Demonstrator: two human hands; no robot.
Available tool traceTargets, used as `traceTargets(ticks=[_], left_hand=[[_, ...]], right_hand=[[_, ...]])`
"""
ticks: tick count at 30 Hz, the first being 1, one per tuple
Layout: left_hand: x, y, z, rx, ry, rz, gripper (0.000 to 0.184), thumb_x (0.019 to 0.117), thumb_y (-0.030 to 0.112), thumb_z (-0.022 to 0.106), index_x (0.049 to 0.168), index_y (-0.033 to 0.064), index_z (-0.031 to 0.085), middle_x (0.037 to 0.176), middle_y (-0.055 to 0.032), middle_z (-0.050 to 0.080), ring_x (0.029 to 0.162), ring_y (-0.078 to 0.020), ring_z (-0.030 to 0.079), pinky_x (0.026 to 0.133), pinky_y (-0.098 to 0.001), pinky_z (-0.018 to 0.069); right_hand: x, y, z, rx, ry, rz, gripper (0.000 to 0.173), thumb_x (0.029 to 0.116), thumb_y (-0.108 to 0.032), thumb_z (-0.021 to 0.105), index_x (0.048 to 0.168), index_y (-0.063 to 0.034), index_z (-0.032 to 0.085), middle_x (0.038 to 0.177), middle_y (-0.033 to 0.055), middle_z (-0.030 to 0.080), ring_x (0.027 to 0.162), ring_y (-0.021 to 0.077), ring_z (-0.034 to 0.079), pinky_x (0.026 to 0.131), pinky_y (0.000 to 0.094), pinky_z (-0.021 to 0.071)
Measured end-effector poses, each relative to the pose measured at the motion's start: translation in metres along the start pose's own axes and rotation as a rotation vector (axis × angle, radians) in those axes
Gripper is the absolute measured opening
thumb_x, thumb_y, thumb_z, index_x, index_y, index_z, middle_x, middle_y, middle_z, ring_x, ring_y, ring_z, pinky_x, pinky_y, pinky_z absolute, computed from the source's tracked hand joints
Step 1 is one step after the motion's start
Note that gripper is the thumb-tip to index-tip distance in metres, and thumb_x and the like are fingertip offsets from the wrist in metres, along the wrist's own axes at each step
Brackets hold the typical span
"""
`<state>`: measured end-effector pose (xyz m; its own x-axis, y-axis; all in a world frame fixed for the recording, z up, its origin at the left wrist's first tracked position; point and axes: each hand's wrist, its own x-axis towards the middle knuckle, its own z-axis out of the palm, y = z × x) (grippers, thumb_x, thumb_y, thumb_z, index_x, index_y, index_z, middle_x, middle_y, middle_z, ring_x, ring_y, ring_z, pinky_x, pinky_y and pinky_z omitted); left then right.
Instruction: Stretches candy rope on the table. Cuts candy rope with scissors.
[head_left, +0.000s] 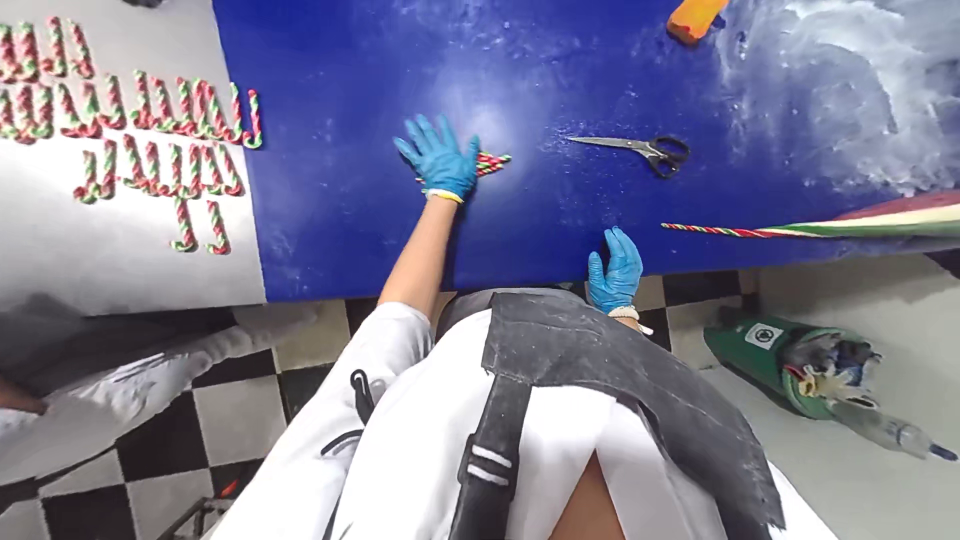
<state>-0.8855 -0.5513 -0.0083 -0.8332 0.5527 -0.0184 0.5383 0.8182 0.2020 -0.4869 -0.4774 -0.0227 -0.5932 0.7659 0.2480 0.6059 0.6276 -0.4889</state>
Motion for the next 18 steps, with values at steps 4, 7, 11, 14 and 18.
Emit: traceTargets(ticks=[4, 7, 11, 14, 18], left_hand=[[0.036, 0.01, -0.026, 0.044, -0.029, -0.068, 0.092, 0.0976, 0.076, 0.025, 0.163, 0.0106, 0.028, 0.167, -0.0289, 0.021, 0.154, -0.0552, 0.009, 0.115, -0.082, -0.0014], [0.008, 0.045, -0.031, 0.052, 0.018, 0.014, 0.094, 0.0965, 0.076, 0.029, 0.162, 0.009, 0.029, 0.166, -0.0301, 0.022, 0.154, -0.0547, 0.012, 0.117, -0.0791, 0.0017], [-0.097, 0.13, 0.008, 0.039, -0.023, 0.378, 0.089, 0.0977, 0.072, 0.036, 0.161, 0.01, 0.031, 0.166, -0.0286, 0.025, 0.155, -0.0509, 0.017, 0.121, -0.0757, 0.0066], [-0.167, 0.213, 0.047, 0.005, -0.105, 0.64, 0.09, 0.0954, 0.077, 0.038, 0.157, 0.0111, 0.042, 0.161, -0.0246, 0.038, 0.151, -0.0453, 0.032, 0.124, -0.0679, 0.0166], [-0.204, 0.352, 0.073, -0.082, -0.183, 0.867, 0.078, 0.0992, 0.066, 0.044, 0.155, 0.0115, 0.045, 0.158, -0.0201, 0.045, 0.15, -0.0405, 0.037, 0.123, -0.0608, 0.0273]], right_hand=[[-0.007, 0.05, -0.03, -0.07, 0.007, -0.027, 0.053, 0.1028, -0.048, 0.05, 0.143, -0.0159, 0.061, 0.147, 0.0114, 0.06, 0.144, 0.0309, 0.049, 0.122, 0.0544, 0.0322], [-0.012, 0.116, -0.071, -0.199, -0.001, -0.022, 0.053, 0.1034, -0.052, 0.048, 0.144, -0.0197, 0.06, 0.148, 0.0092, 0.06, 0.144, 0.0306, 0.049, 0.122, 0.0544, 0.0331], [-0.005, 0.242, -0.142, -0.353, -0.058, 0.231, 0.056, 0.1015, -0.048, 0.05, 0.151, -0.0205, 0.053, 0.158, 0.0098, 0.049, 0.15, 0.0331, 0.039, 0.123, 0.0593, 0.0282], [0.026, 0.332, -0.203, -0.51, -0.074, 0.365, 0.06, 0.0996, -0.033, 0.051, 0.158, -0.0208, 0.043, 0.166, 0.0104, 0.037, 0.155, 0.0352, 0.028, 0.122, 0.0625, 0.0252], [0.087, 0.402, -0.265, -0.625, -0.157, 0.45, 0.081, 0.0846, -0.006, 0.068, 0.158, -0.0155, 0.037, 0.166, 0.0185, 0.031, 0.155, 0.0425, 0.025, 0.118, 0.0691, 0.0282]])
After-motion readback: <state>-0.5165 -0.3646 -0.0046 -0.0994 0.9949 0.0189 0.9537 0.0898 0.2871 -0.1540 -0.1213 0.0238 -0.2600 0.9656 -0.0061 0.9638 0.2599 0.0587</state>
